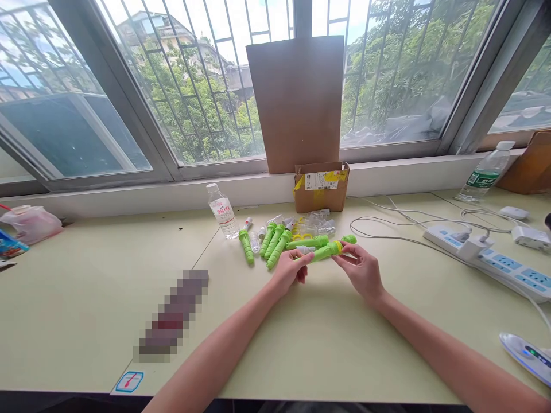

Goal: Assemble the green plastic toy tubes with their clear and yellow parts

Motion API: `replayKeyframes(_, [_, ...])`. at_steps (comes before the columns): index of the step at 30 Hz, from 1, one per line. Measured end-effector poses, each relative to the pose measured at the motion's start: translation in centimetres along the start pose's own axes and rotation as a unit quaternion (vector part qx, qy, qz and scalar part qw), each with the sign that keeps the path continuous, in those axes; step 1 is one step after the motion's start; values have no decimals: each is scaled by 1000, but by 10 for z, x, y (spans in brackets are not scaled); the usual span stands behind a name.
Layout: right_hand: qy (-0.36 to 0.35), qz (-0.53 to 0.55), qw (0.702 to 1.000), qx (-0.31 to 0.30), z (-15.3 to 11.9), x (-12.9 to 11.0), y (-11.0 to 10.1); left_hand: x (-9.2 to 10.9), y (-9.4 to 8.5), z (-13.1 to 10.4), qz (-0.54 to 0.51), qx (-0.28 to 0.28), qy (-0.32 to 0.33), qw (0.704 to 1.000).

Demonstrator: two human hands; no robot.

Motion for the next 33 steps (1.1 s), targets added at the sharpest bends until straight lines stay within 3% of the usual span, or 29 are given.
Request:
replayKeyframes(13, [19,28,999,-1,4,7,-1,7,7,-8,60,-27,60,996])
replayKeyframes(18, [11,33,999,-28,4,6,1,6,7,-7,60,-27,48,997])
replayKeyframes(33, [-5,-11,999,-30,0,0,3,-1,-1,1,-3,-48,-10,999])
Point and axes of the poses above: each hand's wrist, its own z-axis towards the middle knuckle, its own y-axis out of the palm, x = y × z, the point moved 4 cm from there along z, towards the middle knuckle, and after that the axes turned 5 degrees about -x, right-handed, at the moved point
